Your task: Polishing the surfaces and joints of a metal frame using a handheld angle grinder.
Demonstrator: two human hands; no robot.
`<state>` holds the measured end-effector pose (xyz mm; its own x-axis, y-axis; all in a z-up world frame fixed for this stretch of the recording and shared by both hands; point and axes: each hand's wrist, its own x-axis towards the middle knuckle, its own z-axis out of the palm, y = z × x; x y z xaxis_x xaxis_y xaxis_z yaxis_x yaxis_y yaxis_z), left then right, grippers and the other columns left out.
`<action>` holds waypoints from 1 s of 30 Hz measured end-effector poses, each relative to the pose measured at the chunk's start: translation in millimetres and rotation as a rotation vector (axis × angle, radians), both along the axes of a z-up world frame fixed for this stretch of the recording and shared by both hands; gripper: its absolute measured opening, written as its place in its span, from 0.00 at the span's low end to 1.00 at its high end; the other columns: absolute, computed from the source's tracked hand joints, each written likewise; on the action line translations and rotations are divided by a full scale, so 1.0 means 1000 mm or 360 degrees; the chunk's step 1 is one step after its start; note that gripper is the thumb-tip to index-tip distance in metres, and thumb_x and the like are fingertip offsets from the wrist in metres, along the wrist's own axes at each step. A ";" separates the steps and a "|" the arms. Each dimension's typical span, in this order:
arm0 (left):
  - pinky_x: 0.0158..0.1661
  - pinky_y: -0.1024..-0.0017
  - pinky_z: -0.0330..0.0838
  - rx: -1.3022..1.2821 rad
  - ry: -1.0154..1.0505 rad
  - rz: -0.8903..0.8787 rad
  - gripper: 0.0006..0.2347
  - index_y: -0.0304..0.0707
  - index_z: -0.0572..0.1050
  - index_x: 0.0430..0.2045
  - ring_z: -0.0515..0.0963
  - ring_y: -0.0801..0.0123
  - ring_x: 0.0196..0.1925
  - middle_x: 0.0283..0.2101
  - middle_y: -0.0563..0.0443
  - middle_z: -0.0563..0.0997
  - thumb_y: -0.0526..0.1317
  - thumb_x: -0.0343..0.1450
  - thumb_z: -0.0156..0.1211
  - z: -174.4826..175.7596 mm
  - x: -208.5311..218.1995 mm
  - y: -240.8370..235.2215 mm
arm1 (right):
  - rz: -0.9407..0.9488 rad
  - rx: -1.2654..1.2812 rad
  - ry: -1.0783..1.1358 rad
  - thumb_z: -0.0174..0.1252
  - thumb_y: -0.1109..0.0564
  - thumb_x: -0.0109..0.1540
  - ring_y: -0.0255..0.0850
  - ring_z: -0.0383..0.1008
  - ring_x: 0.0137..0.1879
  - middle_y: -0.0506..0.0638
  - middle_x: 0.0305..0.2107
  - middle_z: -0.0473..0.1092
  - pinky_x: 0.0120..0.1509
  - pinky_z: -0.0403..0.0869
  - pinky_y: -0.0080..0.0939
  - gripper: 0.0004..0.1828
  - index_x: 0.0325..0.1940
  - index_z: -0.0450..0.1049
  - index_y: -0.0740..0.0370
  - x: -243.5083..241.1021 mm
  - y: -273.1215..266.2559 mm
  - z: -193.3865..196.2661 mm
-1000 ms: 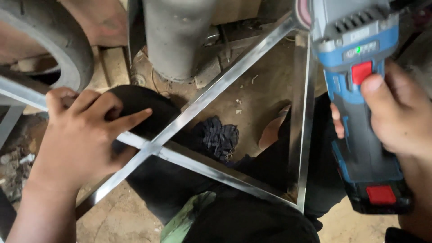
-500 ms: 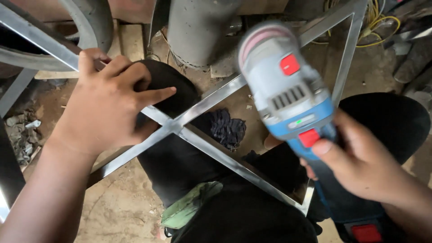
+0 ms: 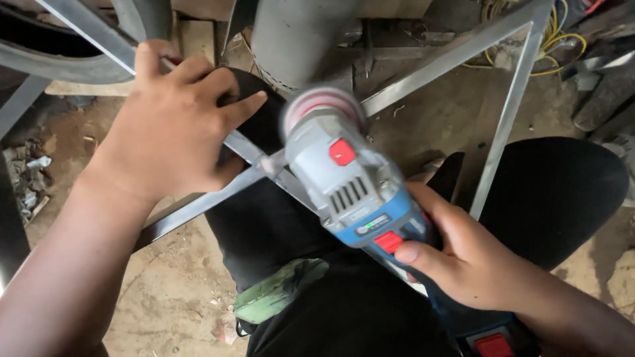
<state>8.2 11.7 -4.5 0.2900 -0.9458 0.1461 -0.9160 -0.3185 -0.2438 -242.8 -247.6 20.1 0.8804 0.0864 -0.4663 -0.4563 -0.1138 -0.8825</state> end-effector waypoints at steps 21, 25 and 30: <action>0.58 0.57 0.58 -0.0102 -0.0057 -0.0033 0.32 0.50 0.85 0.51 0.75 0.65 0.44 0.41 0.60 0.78 0.66 0.57 0.63 -0.011 0.002 0.003 | -0.0093 0.0144 0.0106 0.58 0.49 0.61 0.37 0.74 0.27 0.53 0.32 0.76 0.31 0.77 0.38 0.35 0.69 0.61 0.64 -0.012 0.013 -0.005; 0.59 0.57 0.58 -0.0051 -0.0116 0.0012 0.31 0.52 0.84 0.52 0.76 0.66 0.44 0.44 0.59 0.79 0.63 0.57 0.62 -0.010 0.000 0.005 | -0.0011 0.0017 -0.0083 0.54 0.50 0.63 0.40 0.81 0.50 0.55 0.51 0.77 0.52 0.80 0.41 0.33 0.71 0.60 0.63 -0.009 0.012 0.001; 0.59 0.61 0.56 -0.0008 -0.0196 0.0042 0.30 0.56 0.85 0.53 0.76 0.70 0.43 0.41 0.64 0.80 0.63 0.59 0.61 -0.011 -0.001 0.005 | -0.0139 -0.0181 -0.0062 0.53 0.50 0.63 0.35 0.75 0.26 0.51 0.30 0.76 0.29 0.79 0.36 0.27 0.64 0.63 0.62 -0.013 0.007 0.001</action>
